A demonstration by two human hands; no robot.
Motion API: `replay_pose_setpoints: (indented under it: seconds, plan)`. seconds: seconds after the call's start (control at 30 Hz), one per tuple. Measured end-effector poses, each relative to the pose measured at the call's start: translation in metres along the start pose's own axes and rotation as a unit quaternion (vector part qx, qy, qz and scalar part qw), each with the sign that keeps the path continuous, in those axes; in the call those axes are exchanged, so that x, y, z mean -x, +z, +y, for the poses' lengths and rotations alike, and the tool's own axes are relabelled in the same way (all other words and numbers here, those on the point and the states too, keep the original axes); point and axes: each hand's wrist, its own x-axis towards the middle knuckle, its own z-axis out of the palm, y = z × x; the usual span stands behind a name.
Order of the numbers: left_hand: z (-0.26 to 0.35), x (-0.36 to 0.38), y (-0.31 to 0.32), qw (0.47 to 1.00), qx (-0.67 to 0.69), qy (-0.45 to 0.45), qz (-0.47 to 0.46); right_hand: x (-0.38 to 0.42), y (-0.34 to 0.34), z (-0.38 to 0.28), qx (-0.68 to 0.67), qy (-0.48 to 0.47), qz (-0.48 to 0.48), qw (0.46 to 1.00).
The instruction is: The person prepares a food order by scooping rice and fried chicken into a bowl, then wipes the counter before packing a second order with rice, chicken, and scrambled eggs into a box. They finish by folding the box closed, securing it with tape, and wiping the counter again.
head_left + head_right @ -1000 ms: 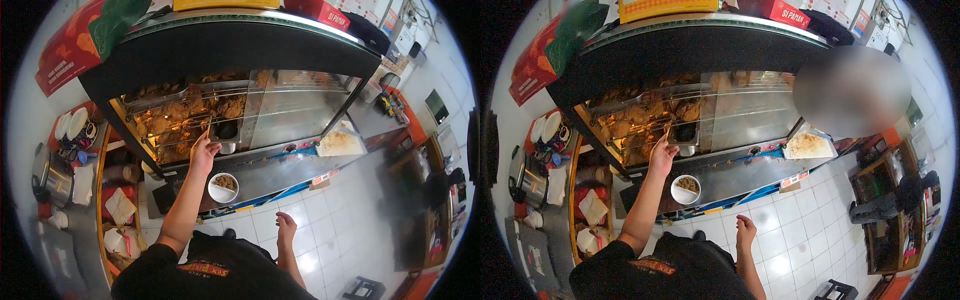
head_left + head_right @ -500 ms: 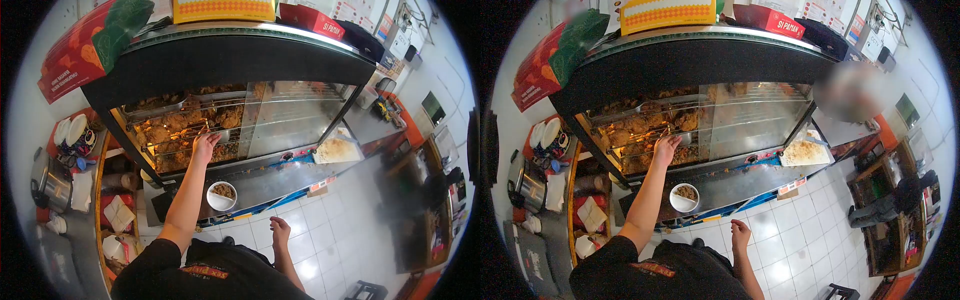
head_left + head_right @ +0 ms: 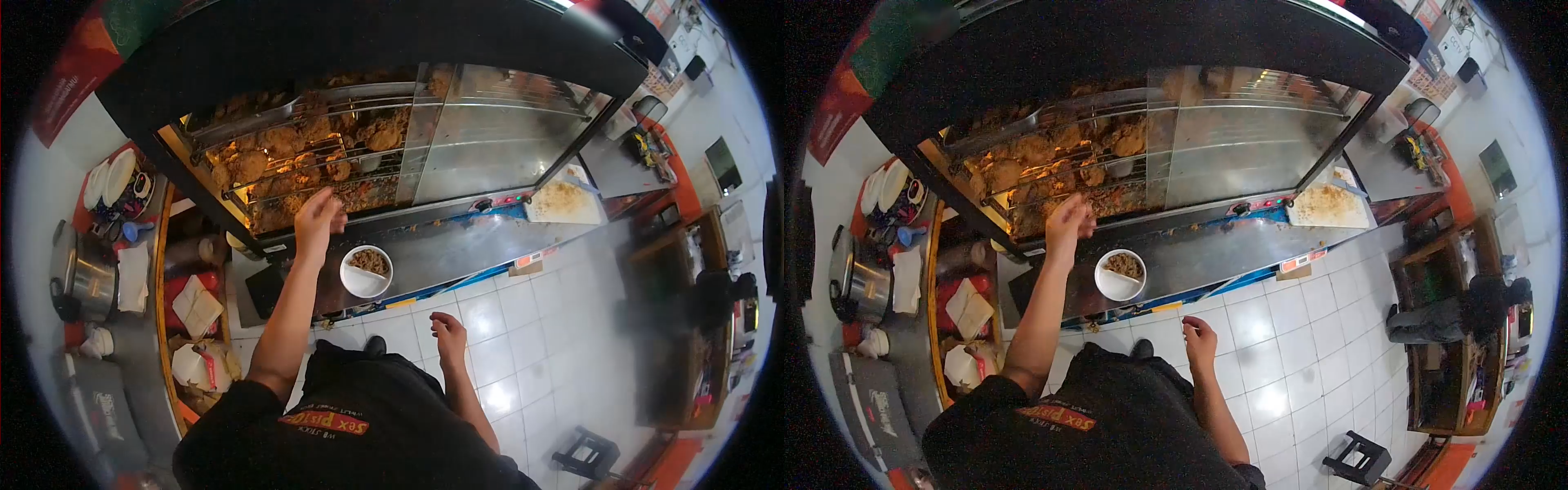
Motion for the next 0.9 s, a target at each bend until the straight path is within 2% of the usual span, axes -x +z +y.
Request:
replay_pose_setpoints:
  seconds: [0.07, 0.1, 0.13, 0.17, 0.2, 0.23, 0.3, 0.33, 0.37, 0.4, 0.43, 0.5, 0.53, 0.6, 0.67, 0.7, 0.77, 0.8, 0.87, 0.9]
  plan:
    - [-0.015, 0.051, -0.018, 0.997, -0.042, -0.027, -0.059, -0.004, 0.006, 0.003, 0.001, 0.000, -0.017, 1.000]
    - [-0.056, 0.068, -0.041, 0.988, -0.102, 0.008, -0.116, -0.005, 0.009, 0.006, 0.002, -0.003, -0.032, 0.999]
    - [-0.058, 0.101, -0.056, 0.960, -0.080, -0.104, -0.246, -0.008, 0.012, 0.008, 0.002, 0.000, -0.033, 0.999]
    - [-0.089, 0.126, -0.078, 0.935, -0.062, -0.096, -0.337, -0.011, 0.016, 0.010, 0.005, 0.002, -0.048, 0.999]
    - [-0.110, 0.159, -0.096, 0.907, -0.188, -0.107, -0.360, -0.014, 0.019, 0.012, 0.008, 0.005, -0.065, 0.998]
    - [-0.094, 0.187, -0.100, 0.853, -0.196, -0.283, -0.392, -0.017, 0.023, 0.014, 0.010, 0.007, -0.069, 0.998]
    - [-0.191, 0.242, -0.179, 0.873, -0.085, -0.091, -0.471, -0.022, 0.032, 0.020, 0.040, -0.009, -0.096, 0.995]
    - [-0.215, 0.260, -0.200, 0.875, -0.084, -0.094, -0.467, -0.022, 0.036, 0.019, 0.042, -0.006, -0.101, 0.994]
    - [-0.230, 0.271, -0.218, 0.887, -0.175, -0.214, -0.371, -0.025, 0.042, 0.016, 0.062, -0.019, -0.117, 0.991]
    - [-0.235, 0.278, -0.226, 0.869, -0.259, -0.329, -0.264, -0.028, 0.048, 0.014, 0.083, -0.033, -0.132, 0.987]
    - [-0.222, 0.282, -0.223, 0.868, -0.258, -0.335, -0.261, -0.027, 0.052, 0.014, 0.084, -0.027, -0.137, 0.987]
    - [-0.197, 0.278, -0.217, 0.889, -0.225, -0.335, -0.216, -0.034, 0.064, 0.013, 0.062, -0.027, -0.160, 0.985]
    - [-0.213, 0.268, -0.222, 0.885, -0.236, -0.335, -0.222, -0.042, 0.069, 0.017, 0.051, -0.024, -0.154, 0.986]
    - [-0.260, 0.247, -0.242, 0.899, -0.324, -0.255, -0.148, -0.051, 0.069, 0.036, 0.126, -0.069, -0.163, 0.976]
    - [-0.248, 0.216, -0.208, 0.778, -0.596, -0.140, -0.141, -0.056, 0.062, 0.041, 0.133, -0.093, -0.145, 0.976]
    - [-0.250, 0.206, -0.193, 0.764, -0.606, -0.137, -0.174, -0.052, 0.055, 0.038, 0.128, -0.064, -0.125, 0.982]
    - [-0.263, 0.186, -0.160, 0.859, -0.428, -0.169, -0.225, -0.044, 0.035, 0.035, 0.107, -0.019, -0.073, 0.991]
    - [-0.263, 0.180, -0.142, 0.843, -0.438, -0.169, -0.261, -0.038, 0.024, 0.040, 0.077, -0.017, -0.046, 0.996]
    - [-0.255, 0.173, -0.108, 0.826, -0.316, -0.240, -0.401, -0.012, -0.003, 0.055, 0.035, -0.003, 0.013, 0.999]
    - [-0.252, 0.167, -0.092, 0.779, -0.363, -0.230, -0.457, 0.001, -0.019, 0.062, 0.030, 0.020, 0.049, 0.998]
